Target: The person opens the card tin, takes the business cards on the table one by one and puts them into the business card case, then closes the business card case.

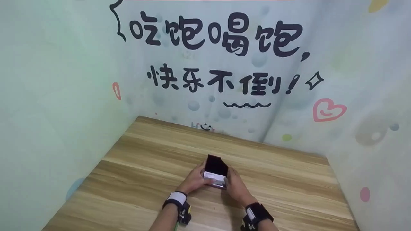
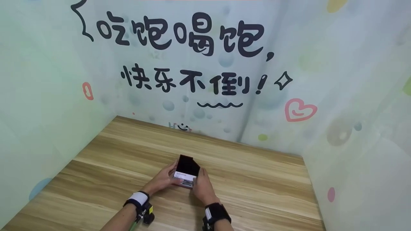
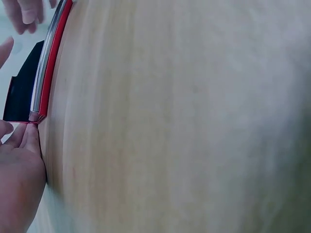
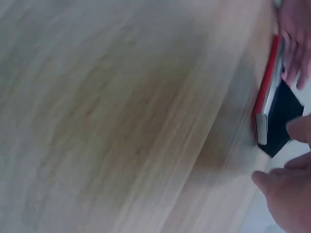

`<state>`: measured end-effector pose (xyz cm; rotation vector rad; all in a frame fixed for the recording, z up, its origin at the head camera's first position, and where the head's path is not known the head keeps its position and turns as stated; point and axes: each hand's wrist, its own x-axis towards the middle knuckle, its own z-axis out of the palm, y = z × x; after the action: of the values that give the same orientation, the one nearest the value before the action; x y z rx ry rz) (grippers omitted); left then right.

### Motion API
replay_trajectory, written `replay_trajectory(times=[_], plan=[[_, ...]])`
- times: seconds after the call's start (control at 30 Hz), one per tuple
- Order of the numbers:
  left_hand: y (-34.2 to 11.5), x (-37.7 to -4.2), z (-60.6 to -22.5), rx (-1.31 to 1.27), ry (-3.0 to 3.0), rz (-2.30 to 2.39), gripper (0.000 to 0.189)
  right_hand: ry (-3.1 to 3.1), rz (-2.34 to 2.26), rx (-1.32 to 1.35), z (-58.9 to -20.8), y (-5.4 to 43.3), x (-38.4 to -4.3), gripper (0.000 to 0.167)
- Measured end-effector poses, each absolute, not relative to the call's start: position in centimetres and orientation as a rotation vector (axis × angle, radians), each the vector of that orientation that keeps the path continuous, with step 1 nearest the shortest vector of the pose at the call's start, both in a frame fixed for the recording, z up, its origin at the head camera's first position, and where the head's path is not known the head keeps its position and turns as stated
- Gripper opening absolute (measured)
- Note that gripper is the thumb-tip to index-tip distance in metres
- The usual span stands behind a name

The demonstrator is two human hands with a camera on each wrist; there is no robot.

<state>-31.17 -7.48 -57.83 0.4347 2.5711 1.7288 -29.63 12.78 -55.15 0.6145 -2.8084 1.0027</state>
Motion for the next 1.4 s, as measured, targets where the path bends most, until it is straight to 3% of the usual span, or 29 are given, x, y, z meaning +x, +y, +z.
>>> replay_trajectory(times=[0.27,0.5,0.9,1.17,1.4], plan=[[-7.2,-30.7,-57.8,0.437,2.428,1.909,0.087,-2.872,1.283,0.59,-54.9,13.6,-29.8,0.057],[-6.9,-30.4,-57.3,0.435,2.438,1.918,0.085,-2.803,1.206,0.705,-54.7,13.9,-29.3,0.054],[-7.6,-29.1,-56.5,0.529,2.45,1.835,0.099,-2.783,1.042,0.807,-54.3,14.5,-28.1,0.067],[-8.2,-28.0,-55.5,0.529,2.513,1.609,0.103,-2.819,1.012,0.851,-54.4,14.4,-27.0,0.054],[-8.9,-27.5,-55.4,0.588,2.489,1.563,0.097,-2.846,0.986,0.863,-54.5,14.6,-26.3,0.054]])
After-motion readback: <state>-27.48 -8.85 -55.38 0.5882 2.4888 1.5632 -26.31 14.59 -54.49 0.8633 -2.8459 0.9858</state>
